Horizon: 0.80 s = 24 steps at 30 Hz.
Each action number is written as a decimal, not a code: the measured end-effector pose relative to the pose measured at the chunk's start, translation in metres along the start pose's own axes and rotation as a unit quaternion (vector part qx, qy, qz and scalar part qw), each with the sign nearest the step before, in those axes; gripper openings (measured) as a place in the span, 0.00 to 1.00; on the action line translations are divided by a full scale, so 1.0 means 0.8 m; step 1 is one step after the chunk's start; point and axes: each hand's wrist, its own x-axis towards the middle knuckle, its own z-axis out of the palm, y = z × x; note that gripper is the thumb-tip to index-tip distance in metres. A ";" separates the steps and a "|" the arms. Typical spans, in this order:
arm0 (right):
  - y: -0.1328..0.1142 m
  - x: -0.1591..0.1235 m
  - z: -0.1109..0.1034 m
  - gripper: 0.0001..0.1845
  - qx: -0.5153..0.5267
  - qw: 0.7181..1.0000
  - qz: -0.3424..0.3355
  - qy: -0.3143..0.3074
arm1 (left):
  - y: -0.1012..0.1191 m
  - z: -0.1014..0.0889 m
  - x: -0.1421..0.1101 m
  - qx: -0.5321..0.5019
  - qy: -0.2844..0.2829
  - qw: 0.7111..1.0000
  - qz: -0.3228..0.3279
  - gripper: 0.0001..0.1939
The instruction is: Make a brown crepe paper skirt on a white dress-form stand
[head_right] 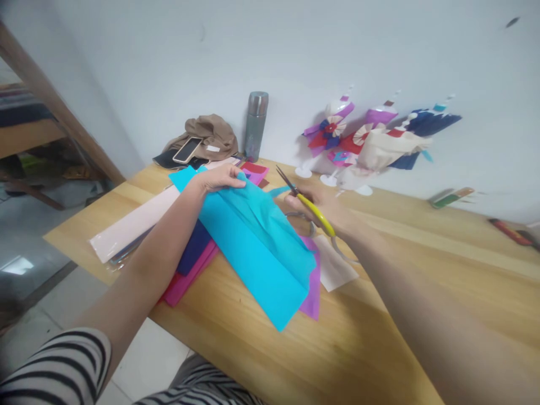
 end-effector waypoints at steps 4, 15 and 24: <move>-0.025 0.015 0.002 0.33 -0.118 0.992 -0.031 -0.012 | 0.000 0.005 0.003 -0.010 0.013 1.000 0.006 0.14; -0.064 0.043 0.019 0.33 -0.285 0.958 -0.014 -0.041 | -0.009 0.009 0.010 -0.062 -0.039 0.997 0.019 0.15; -0.062 0.052 0.025 0.30 -0.294 0.955 -0.004 -0.046 | -0.010 0.010 0.010 -0.046 -0.006 0.999 0.014 0.16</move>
